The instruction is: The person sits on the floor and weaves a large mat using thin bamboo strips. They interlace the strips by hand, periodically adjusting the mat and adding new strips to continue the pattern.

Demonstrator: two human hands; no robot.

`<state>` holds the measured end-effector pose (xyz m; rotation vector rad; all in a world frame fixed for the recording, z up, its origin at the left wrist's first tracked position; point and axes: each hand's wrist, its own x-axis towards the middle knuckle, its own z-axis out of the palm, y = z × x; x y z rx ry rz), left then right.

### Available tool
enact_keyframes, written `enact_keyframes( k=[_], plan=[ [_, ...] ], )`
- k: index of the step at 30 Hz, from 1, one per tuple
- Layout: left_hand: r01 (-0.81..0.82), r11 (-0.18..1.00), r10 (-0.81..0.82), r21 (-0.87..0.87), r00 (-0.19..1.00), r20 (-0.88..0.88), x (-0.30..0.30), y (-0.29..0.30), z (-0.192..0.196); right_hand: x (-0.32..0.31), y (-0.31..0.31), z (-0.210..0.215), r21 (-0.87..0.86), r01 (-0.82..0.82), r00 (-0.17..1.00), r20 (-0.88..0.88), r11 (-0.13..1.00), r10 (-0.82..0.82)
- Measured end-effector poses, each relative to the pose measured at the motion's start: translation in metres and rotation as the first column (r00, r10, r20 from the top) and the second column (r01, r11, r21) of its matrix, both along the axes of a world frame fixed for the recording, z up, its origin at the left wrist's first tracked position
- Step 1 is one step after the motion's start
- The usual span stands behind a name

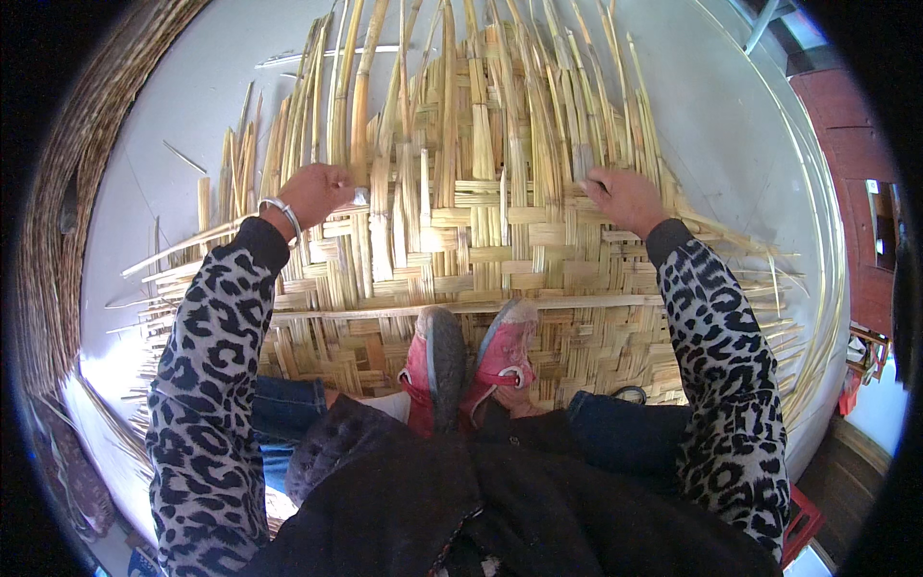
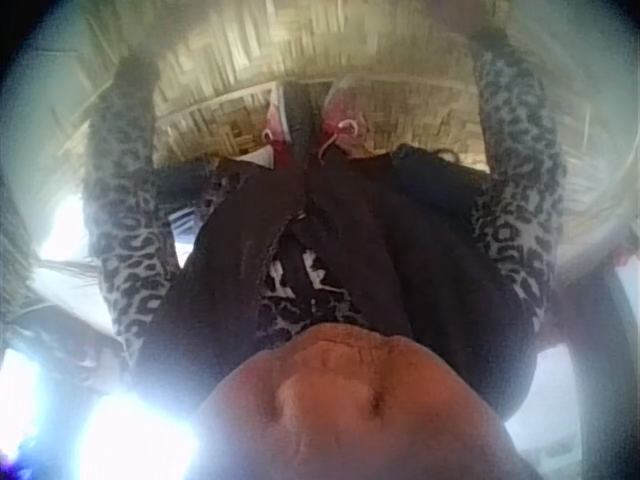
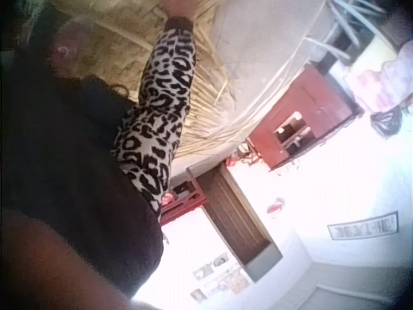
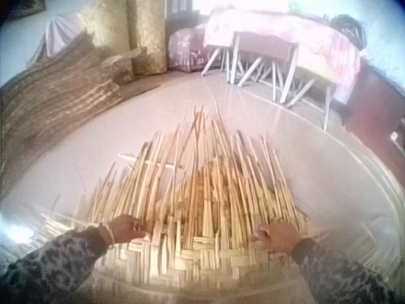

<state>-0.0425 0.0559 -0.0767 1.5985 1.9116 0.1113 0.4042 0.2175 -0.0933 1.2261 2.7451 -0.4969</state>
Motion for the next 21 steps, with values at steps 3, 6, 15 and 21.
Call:
enact_keyframes(
  k=[3,6,15,21],
  plan=[
    [0.040,0.994,-0.034,0.105,0.998,-0.059,0.002,0.008,0.002,0.001,0.002,-0.002,0.047,-0.010,1.000,-0.002,0.999,0.010],
    [0.097,0.995,-0.095,0.018,0.991,-0.090,0.001,0.006,0.003,0.001,0.003,-0.002,0.017,-0.023,0.998,0.052,1.000,0.023],
    [-0.012,0.999,0.014,-0.038,0.999,0.044,-0.003,0.008,0.003,-0.008,0.007,0.008,0.141,-0.100,0.993,0.082,0.985,0.089],
    [-0.044,0.999,0.041,0.030,0.995,0.092,0.010,-0.001,0.000,-0.007,0.014,0.010,0.098,-0.033,0.990,0.140,0.995,0.019]
  ],
)
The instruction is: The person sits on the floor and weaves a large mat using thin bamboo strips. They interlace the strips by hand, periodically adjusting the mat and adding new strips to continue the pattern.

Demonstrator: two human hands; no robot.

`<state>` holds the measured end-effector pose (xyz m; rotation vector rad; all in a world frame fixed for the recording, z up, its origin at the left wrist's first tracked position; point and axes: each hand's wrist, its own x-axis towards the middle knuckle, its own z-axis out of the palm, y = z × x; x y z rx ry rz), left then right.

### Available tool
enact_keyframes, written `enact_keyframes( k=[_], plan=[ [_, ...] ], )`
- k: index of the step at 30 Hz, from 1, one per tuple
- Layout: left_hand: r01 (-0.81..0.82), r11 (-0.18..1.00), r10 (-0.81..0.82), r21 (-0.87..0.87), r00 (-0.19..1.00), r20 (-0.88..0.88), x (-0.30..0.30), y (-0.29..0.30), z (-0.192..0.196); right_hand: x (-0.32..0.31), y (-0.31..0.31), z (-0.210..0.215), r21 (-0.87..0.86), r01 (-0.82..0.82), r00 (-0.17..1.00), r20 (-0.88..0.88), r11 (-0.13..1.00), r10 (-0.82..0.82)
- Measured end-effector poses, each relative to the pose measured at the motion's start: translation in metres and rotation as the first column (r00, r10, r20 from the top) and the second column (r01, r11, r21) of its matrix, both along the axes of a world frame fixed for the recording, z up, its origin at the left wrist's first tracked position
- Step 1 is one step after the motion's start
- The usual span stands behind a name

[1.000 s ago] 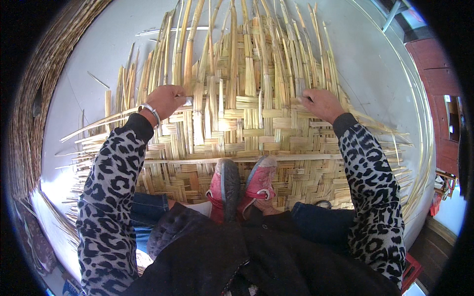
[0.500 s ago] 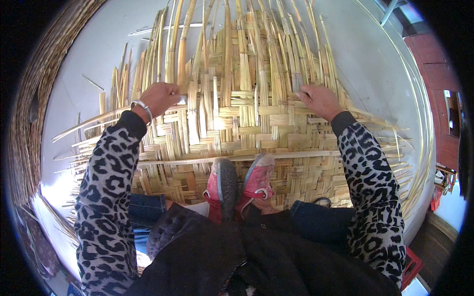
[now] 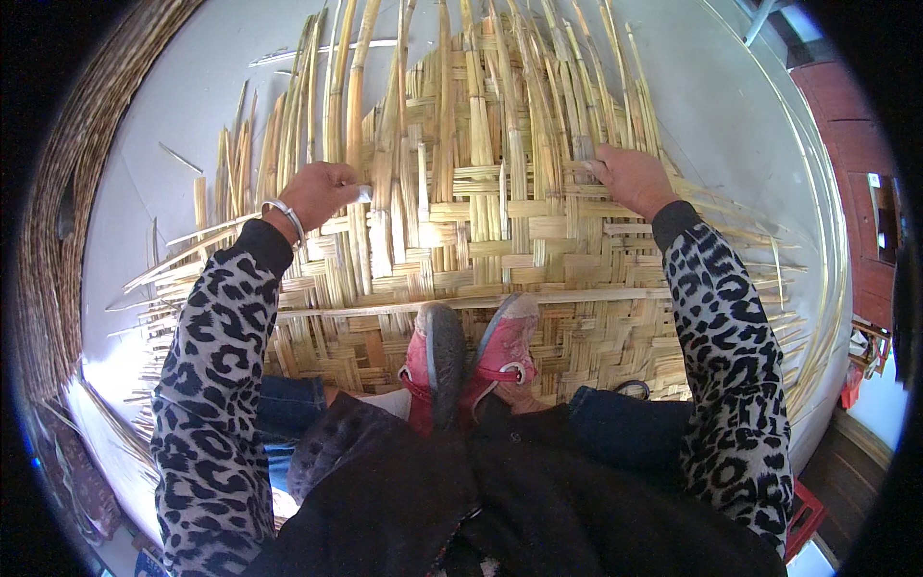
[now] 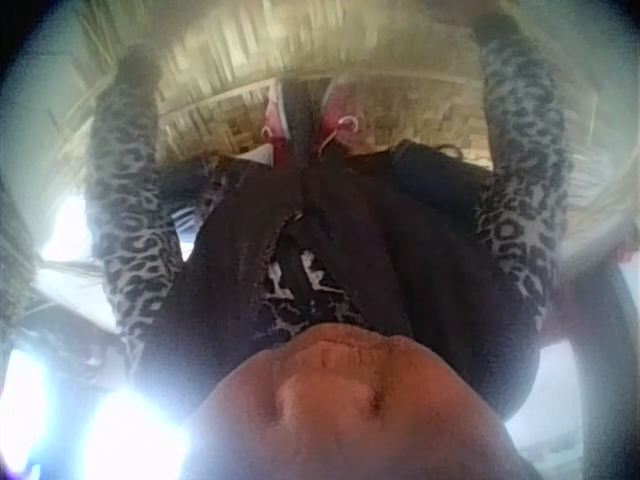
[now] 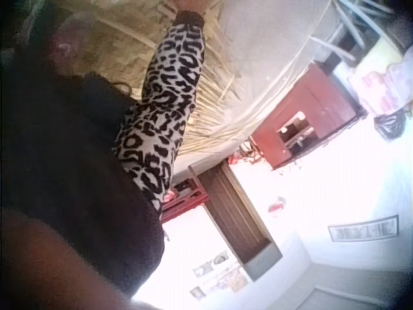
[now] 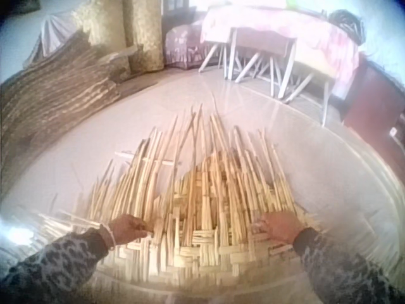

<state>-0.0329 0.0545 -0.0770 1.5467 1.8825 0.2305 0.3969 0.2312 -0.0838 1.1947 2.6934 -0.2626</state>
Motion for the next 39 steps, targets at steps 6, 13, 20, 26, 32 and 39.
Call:
enact_keyframes(
  k=[6,13,20,26,32,39],
  plan=[
    [0.061,0.997,-0.059,0.036,0.997,-0.052,0.000,-0.003,-0.003,0.006,-0.002,-0.004,-0.010,0.019,0.999,-0.032,1.000,-0.019],
    [0.143,0.986,-0.157,-0.085,0.968,-0.196,-0.005,0.001,-0.006,0.006,-0.002,0.002,-0.042,-0.015,0.998,-0.062,0.999,0.012],
    [0.268,0.961,-0.275,-0.063,0.945,-0.180,-0.010,-0.001,-0.011,0.002,-0.003,0.006,-0.013,-0.045,0.999,-0.018,0.999,0.045],
    [0.076,0.961,-0.058,-0.267,0.995,0.076,-0.010,0.003,0.000,0.006,-0.005,-0.001,0.045,-0.073,0.996,-0.050,0.996,0.075],
    [0.096,0.989,-0.093,-0.111,0.995,0.034,-0.013,-0.010,-0.009,0.015,-0.018,-0.010,0.034,-0.137,0.985,-0.099,0.990,0.140],
    [0.191,0.968,-0.220,-0.162,0.958,-0.182,-0.015,0.002,-0.014,0.009,-0.016,-0.012,0.017,-0.103,0.995,0.020,0.995,0.102]
  ],
)
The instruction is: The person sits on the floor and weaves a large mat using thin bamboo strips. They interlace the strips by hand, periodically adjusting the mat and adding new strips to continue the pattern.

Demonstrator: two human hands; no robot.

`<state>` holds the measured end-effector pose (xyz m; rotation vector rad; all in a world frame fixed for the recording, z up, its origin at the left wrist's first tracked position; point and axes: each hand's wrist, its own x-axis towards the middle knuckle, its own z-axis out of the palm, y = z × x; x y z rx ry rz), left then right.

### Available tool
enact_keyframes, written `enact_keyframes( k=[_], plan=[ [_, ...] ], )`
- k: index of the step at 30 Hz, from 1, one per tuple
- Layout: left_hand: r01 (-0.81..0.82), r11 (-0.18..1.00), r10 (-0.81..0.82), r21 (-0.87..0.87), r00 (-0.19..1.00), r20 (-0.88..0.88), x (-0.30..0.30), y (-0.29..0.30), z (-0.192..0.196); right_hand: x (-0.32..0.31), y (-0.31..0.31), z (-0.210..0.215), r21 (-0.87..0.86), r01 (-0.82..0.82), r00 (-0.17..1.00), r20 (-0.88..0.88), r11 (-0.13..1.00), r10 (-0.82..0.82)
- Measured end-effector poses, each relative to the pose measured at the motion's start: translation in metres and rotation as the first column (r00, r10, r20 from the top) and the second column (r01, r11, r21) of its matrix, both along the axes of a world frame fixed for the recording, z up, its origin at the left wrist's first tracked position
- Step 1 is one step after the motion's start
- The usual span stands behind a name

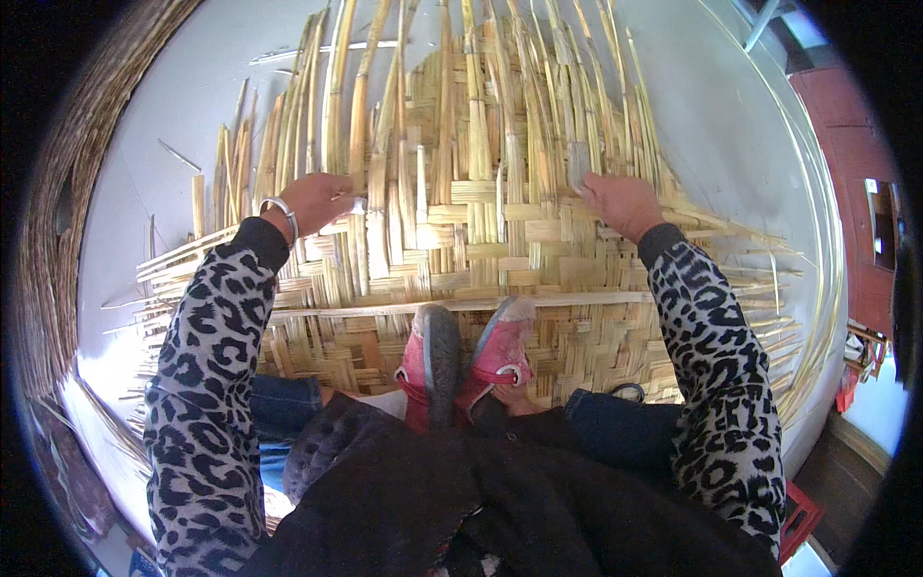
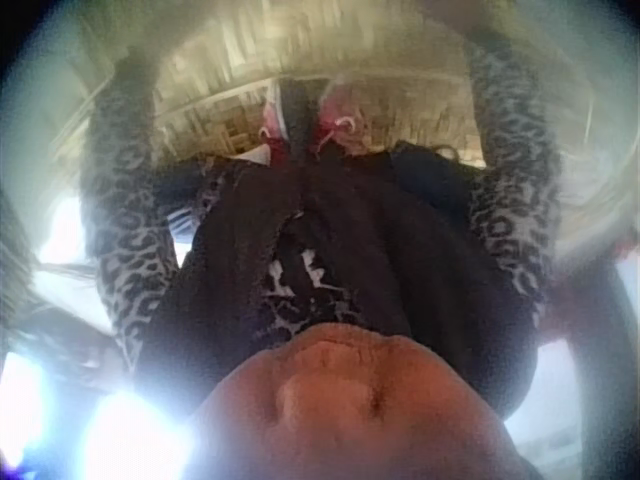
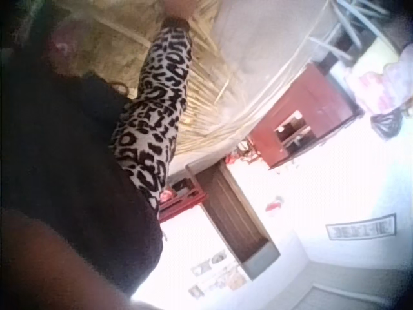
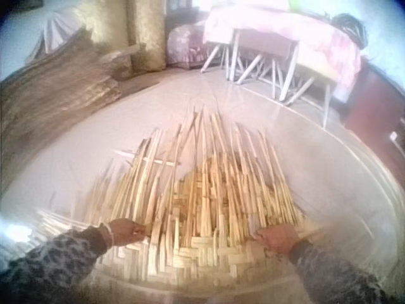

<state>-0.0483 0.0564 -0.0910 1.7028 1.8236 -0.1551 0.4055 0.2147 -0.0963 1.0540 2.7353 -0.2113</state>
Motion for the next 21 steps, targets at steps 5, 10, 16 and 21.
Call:
enact_keyframes(
  k=[5,10,16,21],
  plan=[
    [0.034,0.994,-0.040,0.106,0.997,0.058,-0.014,-0.017,0.009,-0.017,-0.004,0.013,0.113,-0.069,0.997,0.026,0.991,0.066],
    [0.000,0.999,0.001,-0.034,1.000,0.031,-0.040,-0.031,0.018,-0.107,-0.029,0.027,-0.097,-0.148,0.982,-0.130,0.984,0.135],
    [0.024,0.998,-0.024,0.049,1.000,-0.019,-0.044,-0.048,0.031,-0.266,-0.102,0.018,-0.397,-0.268,0.909,-0.407,0.878,0.093],
    [-0.003,0.993,0.013,0.120,0.996,-0.085,-0.047,-0.066,0.044,-0.318,-0.114,0.009,-0.394,-0.185,0.981,-0.134,0.900,0.143]
  ],
)
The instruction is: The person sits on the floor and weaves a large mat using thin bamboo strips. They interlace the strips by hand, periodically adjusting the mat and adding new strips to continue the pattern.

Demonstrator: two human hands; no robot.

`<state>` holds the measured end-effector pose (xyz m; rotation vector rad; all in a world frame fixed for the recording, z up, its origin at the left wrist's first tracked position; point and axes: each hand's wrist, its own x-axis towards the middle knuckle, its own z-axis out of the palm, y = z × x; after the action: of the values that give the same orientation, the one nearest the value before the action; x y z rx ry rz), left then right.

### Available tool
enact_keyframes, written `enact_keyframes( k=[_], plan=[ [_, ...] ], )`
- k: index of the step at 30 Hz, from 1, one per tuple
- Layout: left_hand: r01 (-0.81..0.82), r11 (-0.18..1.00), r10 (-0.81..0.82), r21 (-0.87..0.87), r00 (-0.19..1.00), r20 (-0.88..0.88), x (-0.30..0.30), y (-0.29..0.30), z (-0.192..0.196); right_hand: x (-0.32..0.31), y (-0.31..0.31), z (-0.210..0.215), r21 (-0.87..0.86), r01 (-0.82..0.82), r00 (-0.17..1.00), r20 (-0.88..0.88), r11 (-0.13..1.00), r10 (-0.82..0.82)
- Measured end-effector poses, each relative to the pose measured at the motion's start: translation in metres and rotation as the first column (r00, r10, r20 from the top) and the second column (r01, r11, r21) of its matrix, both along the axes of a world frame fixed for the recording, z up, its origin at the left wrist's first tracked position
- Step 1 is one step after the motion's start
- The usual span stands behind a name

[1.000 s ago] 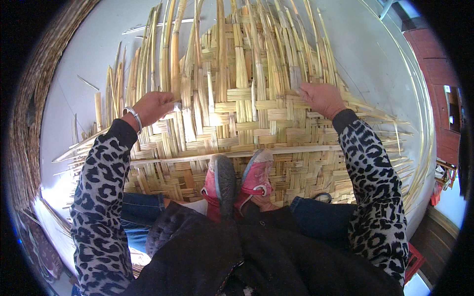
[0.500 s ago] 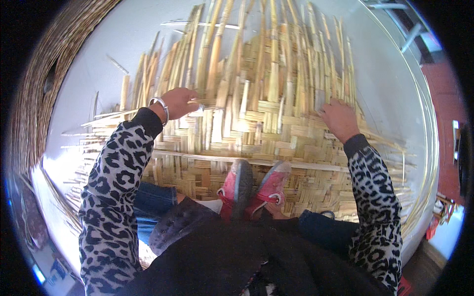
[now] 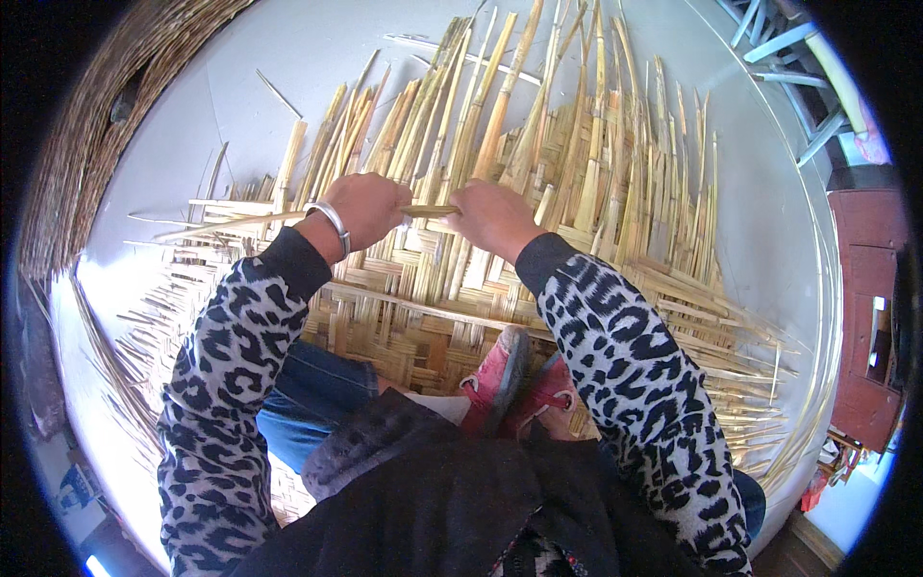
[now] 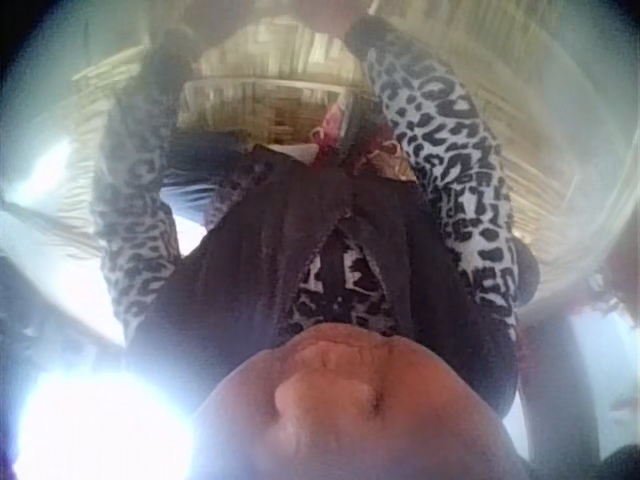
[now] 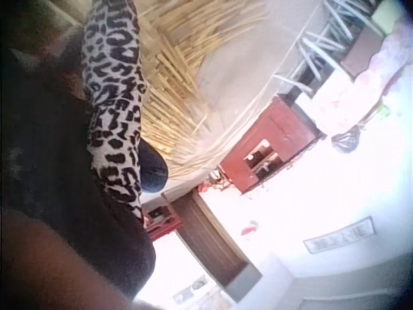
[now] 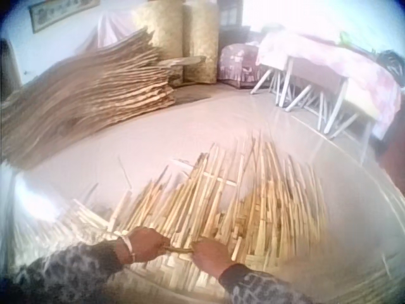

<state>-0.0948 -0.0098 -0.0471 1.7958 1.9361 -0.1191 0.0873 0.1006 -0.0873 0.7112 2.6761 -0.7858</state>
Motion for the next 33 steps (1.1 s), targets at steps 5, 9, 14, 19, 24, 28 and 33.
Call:
enact_keyframes(
  k=[5,9,14,19,24,28,33],
  plan=[
    [-0.391,0.846,0.186,0.363,0.854,0.485,-0.003,0.002,-0.003,0.005,-0.007,-0.004,0.026,0.170,0.976,-0.143,0.985,-0.164],
    [-0.471,0.882,0.388,0.038,0.768,0.509,0.001,0.023,-0.031,0.015,-0.018,-0.001,-0.032,0.357,0.910,-0.213,0.934,-0.355],
    [-0.434,0.900,0.422,-0.050,0.833,0.359,0.005,0.061,-0.073,0.023,-0.022,0.001,-0.131,0.478,0.844,-0.207,0.869,-0.495],
    [-0.474,0.872,0.484,-0.123,0.796,0.362,-0.001,0.086,-0.096,0.029,-0.027,-0.002,-0.244,0.524,0.783,-0.239,0.816,-0.574],
    [-0.554,0.779,0.602,-0.293,0.533,0.595,-0.009,0.086,-0.104,0.031,-0.027,-0.009,-0.327,0.557,0.734,-0.236,0.763,-0.637],
    [-0.615,0.697,0.636,-0.369,0.291,0.715,-0.009,0.072,-0.095,0.031,-0.024,-0.018,-0.272,0.557,0.757,-0.220,0.784,-0.615],
    [-0.540,0.687,0.536,-0.486,-0.074,0.841,-0.002,0.053,-0.080,0.024,-0.022,-0.025,-0.248,0.591,0.736,-0.222,0.768,-0.639]
  ],
)
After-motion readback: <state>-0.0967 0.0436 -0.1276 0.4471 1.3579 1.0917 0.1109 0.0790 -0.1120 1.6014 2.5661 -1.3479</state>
